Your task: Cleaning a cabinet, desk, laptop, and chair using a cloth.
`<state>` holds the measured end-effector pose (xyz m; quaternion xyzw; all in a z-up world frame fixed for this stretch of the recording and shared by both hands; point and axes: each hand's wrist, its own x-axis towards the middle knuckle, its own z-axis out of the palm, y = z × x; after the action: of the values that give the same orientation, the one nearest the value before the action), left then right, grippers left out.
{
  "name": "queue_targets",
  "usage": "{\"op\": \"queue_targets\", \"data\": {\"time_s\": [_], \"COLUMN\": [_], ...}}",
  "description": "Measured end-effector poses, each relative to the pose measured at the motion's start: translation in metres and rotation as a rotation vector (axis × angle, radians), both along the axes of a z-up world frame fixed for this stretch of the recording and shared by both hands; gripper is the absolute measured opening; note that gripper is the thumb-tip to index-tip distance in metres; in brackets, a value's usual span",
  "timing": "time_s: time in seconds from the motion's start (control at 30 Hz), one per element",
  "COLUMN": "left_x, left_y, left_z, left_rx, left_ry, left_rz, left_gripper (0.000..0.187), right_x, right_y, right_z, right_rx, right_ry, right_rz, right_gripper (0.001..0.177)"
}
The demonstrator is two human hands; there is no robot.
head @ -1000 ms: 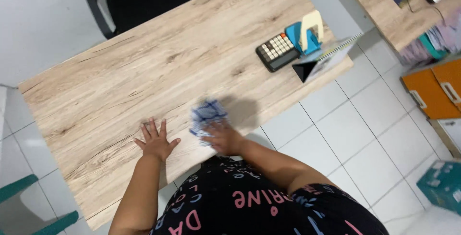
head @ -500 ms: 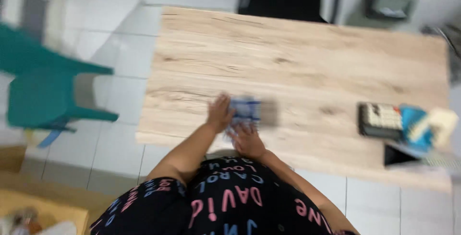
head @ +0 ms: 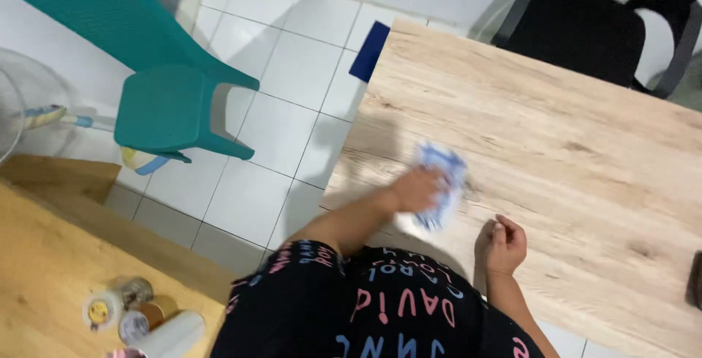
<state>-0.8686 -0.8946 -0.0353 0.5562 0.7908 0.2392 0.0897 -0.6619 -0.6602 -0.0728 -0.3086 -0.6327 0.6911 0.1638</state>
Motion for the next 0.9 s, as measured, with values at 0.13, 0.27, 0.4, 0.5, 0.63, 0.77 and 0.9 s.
{"op": "queue_targets", "data": {"time_s": [0.13, 0.27, 0.4, 0.5, 0.63, 0.77, 0.9], "left_x": [-0.113, -0.099, -0.019, -0.037, -0.132, -0.144, -0.065], "left_y": [-0.085, -0.108, -0.13, -0.132, -0.108, -0.083, -0.094], "left_z": [0.006, -0.008, -0.027, 0.021, -0.042, -0.033, 0.047], "left_rx": [-0.232, -0.167, -0.32, -0.364, -0.297, -0.224, -0.47], "left_ry": [-0.043, 0.066, 0.004, -0.112, -0.1, -0.007, -0.097], "left_rz": [0.386, 0.421, -0.148, -0.323, 0.05, 0.338, 0.082], "left_gripper": [0.044, 0.058, 0.08, 0.094, 0.094, 0.091, 0.103], "right_x": [-0.01, -0.021, -0.024, -0.026, -0.025, -0.022, -0.024], "right_y": [-0.075, -0.107, -0.112, -0.108, -0.112, -0.111, -0.111], "right_z": [0.039, 0.048, 0.047, 0.047, 0.048, 0.051, 0.05], "right_rx": [0.854, 1.208, 1.223, 1.231, 1.236, 1.235, 1.198], "right_ry": [-0.205, -0.433, -0.48, -0.486, -0.497, -0.546, -0.494], "right_rz": [0.028, 0.153, 0.153, 0.143, 0.15, 0.164, 0.138], "right_gripper": [0.041, 0.054, 0.059, 0.059, 0.058, 0.058, 0.057]}}
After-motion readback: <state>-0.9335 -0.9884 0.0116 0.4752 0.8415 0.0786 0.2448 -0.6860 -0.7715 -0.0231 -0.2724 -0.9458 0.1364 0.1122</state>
